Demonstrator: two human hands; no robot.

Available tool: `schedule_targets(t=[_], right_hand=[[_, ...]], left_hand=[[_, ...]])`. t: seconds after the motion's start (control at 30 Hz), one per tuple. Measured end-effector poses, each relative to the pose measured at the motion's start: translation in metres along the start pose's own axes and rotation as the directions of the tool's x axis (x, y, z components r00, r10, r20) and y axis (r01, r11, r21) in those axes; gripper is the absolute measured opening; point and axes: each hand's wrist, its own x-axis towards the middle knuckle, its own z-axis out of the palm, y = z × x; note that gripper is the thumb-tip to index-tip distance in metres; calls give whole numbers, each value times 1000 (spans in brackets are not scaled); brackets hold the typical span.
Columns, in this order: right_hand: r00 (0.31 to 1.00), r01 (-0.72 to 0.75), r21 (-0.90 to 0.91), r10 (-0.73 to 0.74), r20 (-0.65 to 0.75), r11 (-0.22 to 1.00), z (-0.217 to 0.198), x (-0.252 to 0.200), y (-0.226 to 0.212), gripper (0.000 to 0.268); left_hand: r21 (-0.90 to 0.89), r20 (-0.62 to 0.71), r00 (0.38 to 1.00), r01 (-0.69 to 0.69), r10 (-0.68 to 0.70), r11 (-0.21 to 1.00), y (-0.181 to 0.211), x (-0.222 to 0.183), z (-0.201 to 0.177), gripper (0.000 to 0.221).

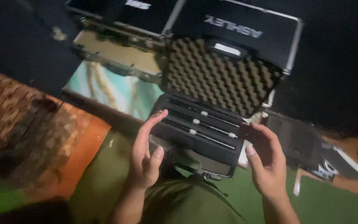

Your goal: The person puts components into a padded protective case and closes it.

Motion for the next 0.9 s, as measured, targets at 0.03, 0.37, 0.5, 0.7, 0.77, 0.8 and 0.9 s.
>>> schedule_targets(t=[0.03, 0.37, 0.5, 0.7, 0.77, 0.8, 0.9], right_hand=[[999, 6, 20, -6, 31, 1000, 6, 4, 1, 48], [945, 9, 6, -10, 327, 1000, 106, 27, 5, 51], [893, -34, 63, 2, 450, 997, 171, 28, 10, 50], [832, -92, 28, 61, 551, 995, 275, 11, 3, 48], [802, -84, 43, 42, 596, 996, 303, 5, 0, 50], [788, -77, 55, 27, 615, 996, 317, 4, 1, 51], [755, -78, 30, 39, 655, 996, 351, 1, -1, 54]], left_hand=[[1, -29, 1000, 11, -11, 1000, 2, -5, -6, 66], [118, -353, 935, 36, 8, 992, 15, -71, -97, 63], [199, -444, 896, 66, 30, 978, 18, -103, -148, 62], [242, -554, 832, 134, 24, 961, 26, -148, -230, 56], [207, -599, 800, 157, -2, 965, 28, -158, -247, 55], [193, -619, 785, 165, -10, 967, 26, -161, -257, 55], [217, -654, 756, 164, 18, 962, 24, -173, -286, 55]])
